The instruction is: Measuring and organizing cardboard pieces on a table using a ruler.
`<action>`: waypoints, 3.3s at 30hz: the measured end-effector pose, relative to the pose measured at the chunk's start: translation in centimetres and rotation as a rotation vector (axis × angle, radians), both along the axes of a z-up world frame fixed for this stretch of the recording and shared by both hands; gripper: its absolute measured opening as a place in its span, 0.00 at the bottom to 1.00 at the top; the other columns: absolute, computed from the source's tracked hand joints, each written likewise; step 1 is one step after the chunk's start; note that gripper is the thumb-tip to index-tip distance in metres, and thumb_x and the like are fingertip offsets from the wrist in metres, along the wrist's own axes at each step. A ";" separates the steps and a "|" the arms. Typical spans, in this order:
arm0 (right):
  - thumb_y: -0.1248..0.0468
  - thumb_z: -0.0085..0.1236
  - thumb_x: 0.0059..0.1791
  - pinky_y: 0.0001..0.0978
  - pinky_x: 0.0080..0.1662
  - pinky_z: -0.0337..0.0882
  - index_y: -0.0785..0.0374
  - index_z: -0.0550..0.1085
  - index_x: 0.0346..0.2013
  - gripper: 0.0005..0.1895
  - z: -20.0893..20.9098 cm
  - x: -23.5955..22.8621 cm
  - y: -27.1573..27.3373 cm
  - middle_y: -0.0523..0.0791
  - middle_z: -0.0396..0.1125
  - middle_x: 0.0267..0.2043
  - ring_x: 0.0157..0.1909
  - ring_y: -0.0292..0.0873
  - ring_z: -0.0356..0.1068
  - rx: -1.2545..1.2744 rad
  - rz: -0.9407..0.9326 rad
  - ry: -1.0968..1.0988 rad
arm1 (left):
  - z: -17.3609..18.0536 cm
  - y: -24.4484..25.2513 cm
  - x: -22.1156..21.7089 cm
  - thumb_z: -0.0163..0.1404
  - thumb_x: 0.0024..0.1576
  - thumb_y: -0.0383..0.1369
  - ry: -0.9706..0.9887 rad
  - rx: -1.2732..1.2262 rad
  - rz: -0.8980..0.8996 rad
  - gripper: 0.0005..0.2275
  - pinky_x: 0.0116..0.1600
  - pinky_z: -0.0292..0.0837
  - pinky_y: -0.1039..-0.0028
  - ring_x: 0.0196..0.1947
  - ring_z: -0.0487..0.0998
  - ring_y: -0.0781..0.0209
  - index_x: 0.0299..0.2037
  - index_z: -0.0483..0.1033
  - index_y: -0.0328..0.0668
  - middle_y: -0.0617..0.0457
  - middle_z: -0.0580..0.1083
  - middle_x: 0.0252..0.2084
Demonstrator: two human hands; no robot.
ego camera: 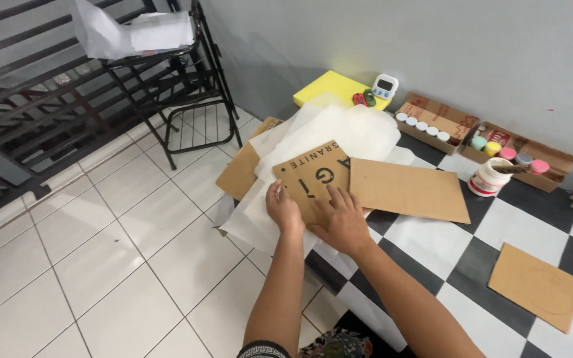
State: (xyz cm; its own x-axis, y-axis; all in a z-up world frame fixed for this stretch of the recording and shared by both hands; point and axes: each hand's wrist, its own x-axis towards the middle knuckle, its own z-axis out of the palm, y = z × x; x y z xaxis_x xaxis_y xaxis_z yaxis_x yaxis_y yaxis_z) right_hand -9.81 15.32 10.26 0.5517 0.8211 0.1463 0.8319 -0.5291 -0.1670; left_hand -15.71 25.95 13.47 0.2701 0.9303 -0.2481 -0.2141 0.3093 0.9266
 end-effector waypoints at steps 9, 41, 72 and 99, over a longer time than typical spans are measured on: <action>0.36 0.61 0.39 0.53 0.72 0.55 0.44 0.56 0.72 0.50 1.3 0.0 1.8 0.51 0.47 0.76 0.76 0.59 0.49 -0.282 -0.034 0.189 | -7.2 4.7 2.8 0.46 0.64 0.30 0.004 -0.124 -0.156 0.25 0.74 0.51 0.50 0.75 0.52 0.41 0.72 0.54 0.40 0.36 0.53 0.74; 0.65 0.40 0.61 0.35 0.52 0.73 0.60 0.71 0.54 0.11 -4.3 11.9 -11.2 0.47 0.69 0.46 0.49 0.40 0.70 1.600 -0.669 0.253 | 5.2 -3.0 1.2 0.55 0.60 0.42 -0.562 -0.145 -0.074 0.19 0.70 0.54 0.53 0.61 0.68 0.53 0.57 0.69 0.41 0.46 0.71 0.55; 0.77 0.60 0.45 0.44 0.34 0.77 0.72 0.77 0.44 0.13 -1.0 10.5 -26.3 0.53 0.74 0.30 0.30 0.52 0.76 1.072 -0.531 1.174 | -1.7 -16.2 6.6 0.45 0.55 0.57 0.569 1.189 -1.520 0.38 0.74 0.34 0.39 0.76 0.47 0.34 0.73 0.54 0.44 0.37 0.56 0.74; 0.53 0.71 0.40 0.42 0.62 0.67 0.45 0.77 0.57 0.30 -1.8 13.3 -39.6 0.43 0.78 0.48 0.59 0.46 0.72 0.080 -0.915 0.472 | -3.9 -20.4 13.1 0.43 0.61 0.54 0.811 1.403 -1.477 0.32 0.75 0.30 0.45 0.77 0.43 0.38 0.73 0.56 0.47 0.39 0.50 0.76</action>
